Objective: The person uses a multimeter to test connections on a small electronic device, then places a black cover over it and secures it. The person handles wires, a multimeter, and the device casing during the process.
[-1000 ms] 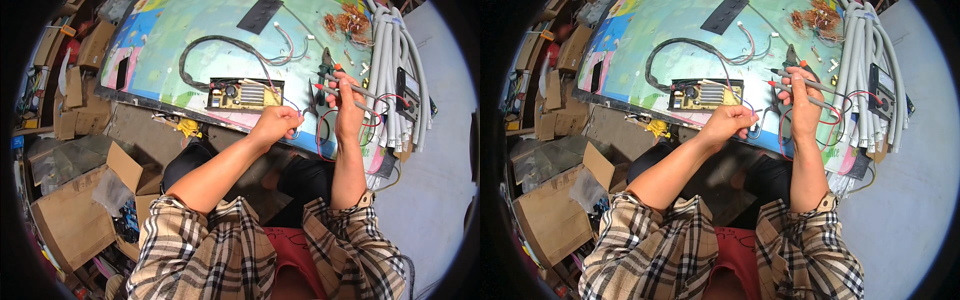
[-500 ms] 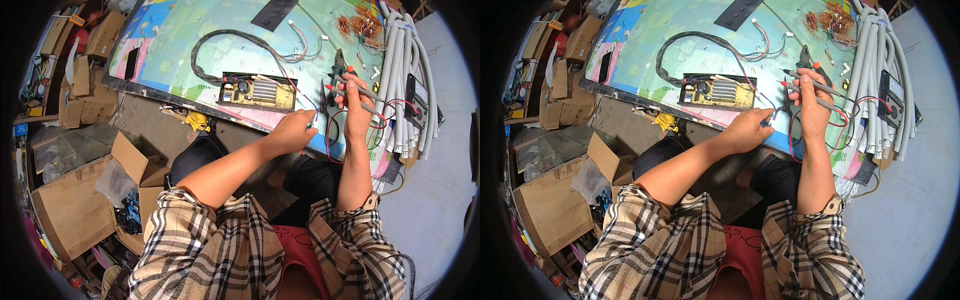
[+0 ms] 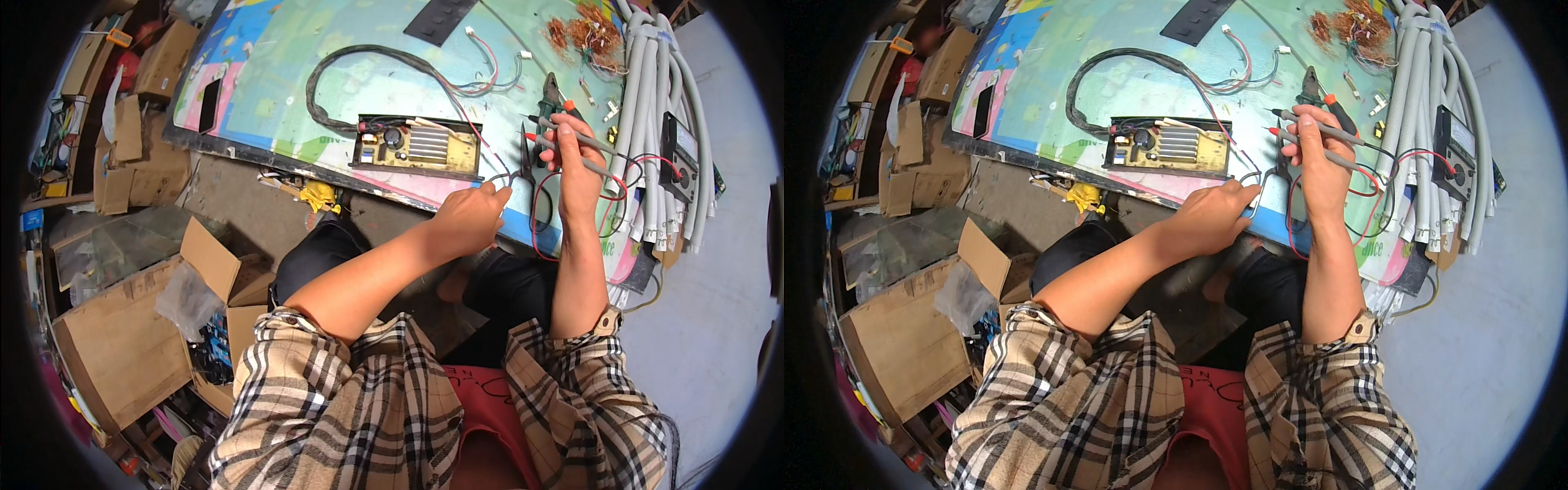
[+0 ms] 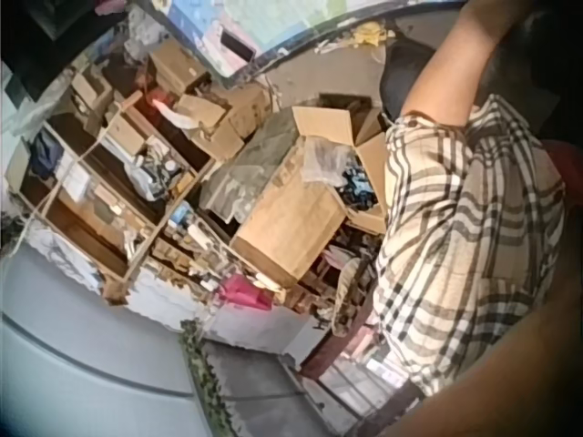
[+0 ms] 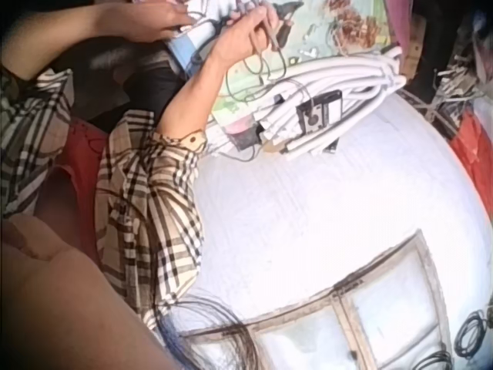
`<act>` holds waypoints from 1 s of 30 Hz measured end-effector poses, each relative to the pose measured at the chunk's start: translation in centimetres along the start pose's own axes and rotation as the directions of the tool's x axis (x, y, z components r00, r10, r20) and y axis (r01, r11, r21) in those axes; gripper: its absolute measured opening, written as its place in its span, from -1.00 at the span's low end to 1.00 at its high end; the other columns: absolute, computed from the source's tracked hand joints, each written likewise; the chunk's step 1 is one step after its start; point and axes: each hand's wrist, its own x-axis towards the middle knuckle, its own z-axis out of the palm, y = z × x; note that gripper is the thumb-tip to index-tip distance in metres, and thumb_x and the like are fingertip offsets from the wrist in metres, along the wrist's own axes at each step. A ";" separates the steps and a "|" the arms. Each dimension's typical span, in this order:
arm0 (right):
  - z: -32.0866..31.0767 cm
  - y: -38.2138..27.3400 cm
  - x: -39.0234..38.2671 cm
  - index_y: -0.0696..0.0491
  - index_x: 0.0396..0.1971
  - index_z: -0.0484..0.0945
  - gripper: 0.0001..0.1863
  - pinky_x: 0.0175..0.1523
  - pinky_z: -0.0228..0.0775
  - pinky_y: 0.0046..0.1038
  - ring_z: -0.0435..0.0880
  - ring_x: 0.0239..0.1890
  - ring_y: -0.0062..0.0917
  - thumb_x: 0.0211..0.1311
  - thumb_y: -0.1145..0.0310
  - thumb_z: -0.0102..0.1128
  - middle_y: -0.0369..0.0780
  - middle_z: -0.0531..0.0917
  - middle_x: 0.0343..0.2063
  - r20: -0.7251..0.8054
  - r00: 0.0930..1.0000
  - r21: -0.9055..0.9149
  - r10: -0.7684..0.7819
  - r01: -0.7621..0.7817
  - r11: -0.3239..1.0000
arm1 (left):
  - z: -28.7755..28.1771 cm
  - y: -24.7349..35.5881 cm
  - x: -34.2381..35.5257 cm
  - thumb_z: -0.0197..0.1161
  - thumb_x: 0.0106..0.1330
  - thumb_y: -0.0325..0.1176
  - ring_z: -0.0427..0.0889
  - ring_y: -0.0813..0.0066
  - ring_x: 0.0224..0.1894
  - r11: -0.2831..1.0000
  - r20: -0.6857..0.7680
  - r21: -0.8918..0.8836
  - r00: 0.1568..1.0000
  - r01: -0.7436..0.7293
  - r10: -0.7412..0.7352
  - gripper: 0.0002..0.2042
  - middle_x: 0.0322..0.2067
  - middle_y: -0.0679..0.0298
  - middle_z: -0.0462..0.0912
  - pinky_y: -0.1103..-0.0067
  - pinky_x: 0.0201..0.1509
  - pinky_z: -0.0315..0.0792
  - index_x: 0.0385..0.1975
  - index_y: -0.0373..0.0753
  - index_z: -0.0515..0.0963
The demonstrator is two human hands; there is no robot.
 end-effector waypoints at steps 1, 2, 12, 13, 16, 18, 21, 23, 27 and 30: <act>0.0 0.0 0.0 0.16 -0.14 0.54 -0.75 -0.50 0.27 -0.73 0.53 -0.54 -0.75 0.36 0.30 0.06 -0.27 0.59 -0.44 -0.002 1.000 -0.004 -0.004 0.004 1.000 | 0.1 -0.1 0.0 0.20 0.15 -0.42 0.54 -0.02 -0.11 0.999 0.025 0.053 1.000 -0.011 0.010 -0.57 -0.19 -0.06 0.52 0.26 -0.05 0.44 0.05 -0.34 0.38; 0.0 0.0 0.1 0.16 -0.14 0.54 -0.75 -0.50 0.27 -0.73 0.53 -0.54 -0.75 0.36 0.30 0.06 -0.27 0.59 -0.44 -0.006 1.000 -0.005 -0.002 0.002 1.000 | 0.1 -0.1 -0.1 0.20 0.15 -0.41 0.55 0.00 -0.12 0.998 0.008 0.063 1.000 -0.025 0.025 -0.60 -0.20 -0.04 0.52 0.27 -0.07 0.44 0.02 -0.34 0.39; -0.2 0.0 0.1 0.14 -0.15 0.55 -0.75 -0.50 0.27 -0.73 0.54 -0.54 -0.75 0.36 0.29 0.06 -0.26 0.59 -0.43 -0.019 1.000 -0.019 0.018 -0.018 1.000 | -3.4 -1.7 -0.3 0.20 0.18 -0.36 0.58 -0.06 -0.29 0.987 -0.213 0.149 0.977 0.061 -0.028 -0.84 -0.36 -0.02 0.58 0.21 -0.18 0.44 -0.39 -0.33 0.50; -0.2 0.0 0.1 0.14 -0.15 0.55 -0.75 -0.50 0.27 -0.73 0.54 -0.54 -0.75 0.35 0.29 0.06 -0.26 0.59 -0.43 -0.017 1.000 -0.015 0.014 -0.014 1.000 | -4.0 -1.9 -0.5 0.20 0.18 -0.34 0.58 -0.07 -0.31 0.979 -0.235 0.175 0.970 0.099 -0.056 -0.84 -0.38 -0.03 0.59 0.20 -0.19 0.44 -0.42 -0.33 0.50; -0.2 0.0 0.1 0.14 -0.15 0.56 -0.75 -0.50 0.27 -0.73 0.54 -0.54 -0.76 0.35 0.27 0.06 -0.26 0.60 -0.42 -0.015 1.000 -0.015 0.007 -0.007 1.000 | -5.1 -3.1 -1.0 0.18 0.20 -0.32 0.60 -0.06 -0.29 0.944 -0.173 0.254 0.970 0.211 -0.170 -0.83 -0.37 -0.05 0.62 0.21 -0.17 0.46 -0.37 -0.30 0.57; -0.2 0.0 0.1 0.13 -0.15 0.56 -0.74 -0.49 0.28 -0.74 0.54 -0.54 -0.76 0.35 0.26 0.06 -0.26 0.60 -0.42 -0.018 1.000 -0.010 0.011 -0.011 1.000 | -6.4 -3.8 -1.3 0.19 0.20 -0.31 0.62 -0.03 -0.27 0.892 -0.123 0.326 0.950 0.312 -0.287 -0.82 -0.39 -0.03 0.64 0.22 -0.15 0.48 -0.33 -0.26 0.61; -0.3 0.1 0.2 0.13 -0.15 0.56 -0.74 -0.49 0.28 -0.74 0.54 -0.55 -0.76 0.35 0.26 0.07 -0.27 0.60 -0.42 -0.017 1.000 -0.001 0.007 -0.007 1.000 | -8.1 -6.5 -1.6 0.19 0.20 -0.30 0.62 -0.03 -0.30 0.849 -0.338 0.317 0.887 0.422 -0.315 -0.84 -0.44 0.01 0.65 0.22 -0.17 0.48 -0.34 -0.24 0.61; -0.4 0.2 0.2 0.13 -0.15 0.56 -0.74 -0.49 0.28 -0.74 0.54 -0.55 -0.76 0.35 0.26 0.07 -0.27 0.60 -0.42 -0.018 1.000 -0.001 0.009 -0.009 1.000 | -9.6 -7.6 -2.1 0.20 0.20 -0.30 0.62 -0.03 -0.28 0.842 -0.469 0.269 0.827 0.468 -0.310 -0.82 -0.40 -0.01 0.64 0.24 -0.17 0.47 -0.32 -0.25 0.61; -0.6 0.3 0.3 0.13 -0.15 0.56 -0.74 -0.49 0.27 -0.74 0.54 -0.55 -0.77 0.35 0.26 0.07 -0.28 0.60 -0.42 -0.021 1.000 -0.007 0.006 -0.007 1.000 | -11.7 -10.4 -3.7 0.23 0.18 -0.36 0.57 -0.05 -0.13 0.810 -0.578 0.249 0.753 0.531 -0.315 -0.77 -0.19 -0.06 0.57 0.27 -0.04 0.44 -0.17 -0.26 0.59; -0.9 0.4 0.5 0.14 -0.15 0.55 -0.74 -0.50 0.27 -0.74 0.53 -0.55 -0.78 0.35 0.27 0.07 -0.28 0.60 -0.43 -0.018 1.000 0.011 -0.006 0.006 1.000 | -13.6 -12.2 -5.1 0.20 0.20 -0.35 0.56 -0.03 -0.09 0.762 -0.601 0.229 0.704 0.605 -0.378 -0.76 -0.16 -0.04 0.58 0.27 0.00 0.42 -0.15 -0.25 0.59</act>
